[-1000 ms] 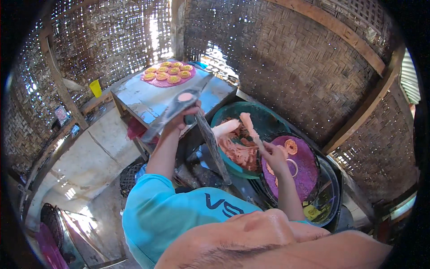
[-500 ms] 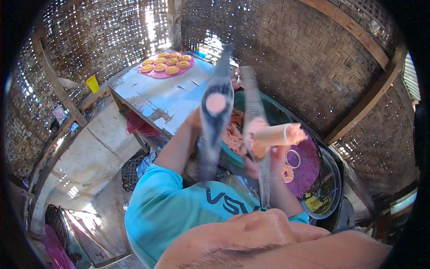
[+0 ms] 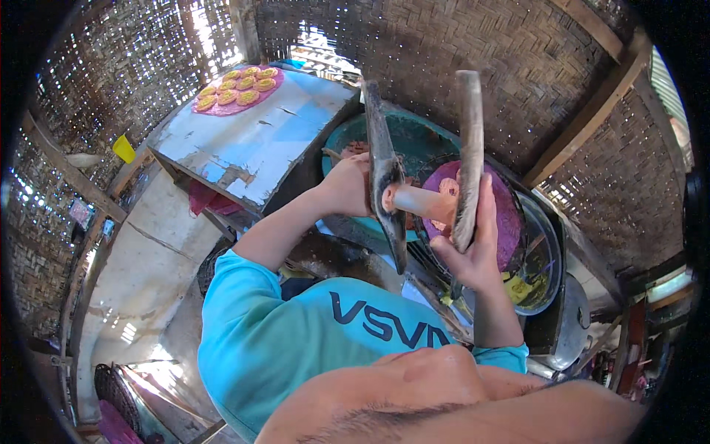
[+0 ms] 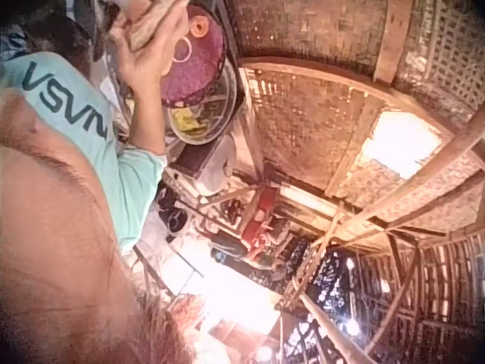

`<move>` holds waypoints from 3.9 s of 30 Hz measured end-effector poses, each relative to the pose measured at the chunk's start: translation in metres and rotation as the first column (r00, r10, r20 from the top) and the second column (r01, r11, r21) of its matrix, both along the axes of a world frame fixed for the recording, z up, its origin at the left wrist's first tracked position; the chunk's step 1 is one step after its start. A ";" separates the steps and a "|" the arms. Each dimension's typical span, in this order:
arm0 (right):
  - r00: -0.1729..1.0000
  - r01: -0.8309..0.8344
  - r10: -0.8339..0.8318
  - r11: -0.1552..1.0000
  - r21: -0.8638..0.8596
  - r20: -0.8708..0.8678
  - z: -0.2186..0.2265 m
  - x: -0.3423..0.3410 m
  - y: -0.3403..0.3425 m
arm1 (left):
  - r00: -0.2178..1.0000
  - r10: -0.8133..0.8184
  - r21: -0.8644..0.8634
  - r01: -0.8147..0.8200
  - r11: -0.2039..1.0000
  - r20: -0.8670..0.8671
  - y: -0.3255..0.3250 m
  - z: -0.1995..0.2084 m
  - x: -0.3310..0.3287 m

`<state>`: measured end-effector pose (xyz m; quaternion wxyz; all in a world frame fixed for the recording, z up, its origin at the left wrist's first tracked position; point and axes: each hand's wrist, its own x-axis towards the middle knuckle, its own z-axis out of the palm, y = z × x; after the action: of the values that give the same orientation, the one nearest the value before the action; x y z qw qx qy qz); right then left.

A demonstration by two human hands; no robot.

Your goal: The person spreads pink dough onto a wooden tool using a spatula and places ring-shaped dough pieces onto a purple tray.

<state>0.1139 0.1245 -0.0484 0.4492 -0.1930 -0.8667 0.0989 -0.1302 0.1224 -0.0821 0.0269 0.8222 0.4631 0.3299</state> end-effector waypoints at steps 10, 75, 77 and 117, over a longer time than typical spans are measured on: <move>0.979 0.079 -0.079 0.997 0.004 0.187 -0.018 0.007 -0.031 | 0.993 -0.112 0.049 0.113 0.992 -0.035 0.006 -0.037 0.023; 0.916 -0.274 0.186 -0.358 -0.893 -0.356 -0.067 0.238 0.141 | -0.487 0.078 0.441 0.838 0.322 0.870 0.284 -0.049 0.220; 0.945 -0.227 0.144 -0.353 -0.908 -0.292 -0.077 0.246 0.150 | -0.549 0.194 0.474 0.817 0.328 0.813 0.297 -0.069 0.220; 0.990 0.063 -0.123 -0.031 -0.998 0.066 -0.087 0.196 0.134 | -0.618 0.204 0.490 0.749 0.447 0.759 0.287 -0.116 0.181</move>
<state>0.3095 0.2587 -0.1358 0.1992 -0.5111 -0.5099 0.6626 0.0510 0.4096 -0.1981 0.7643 0.1907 -0.1294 0.6023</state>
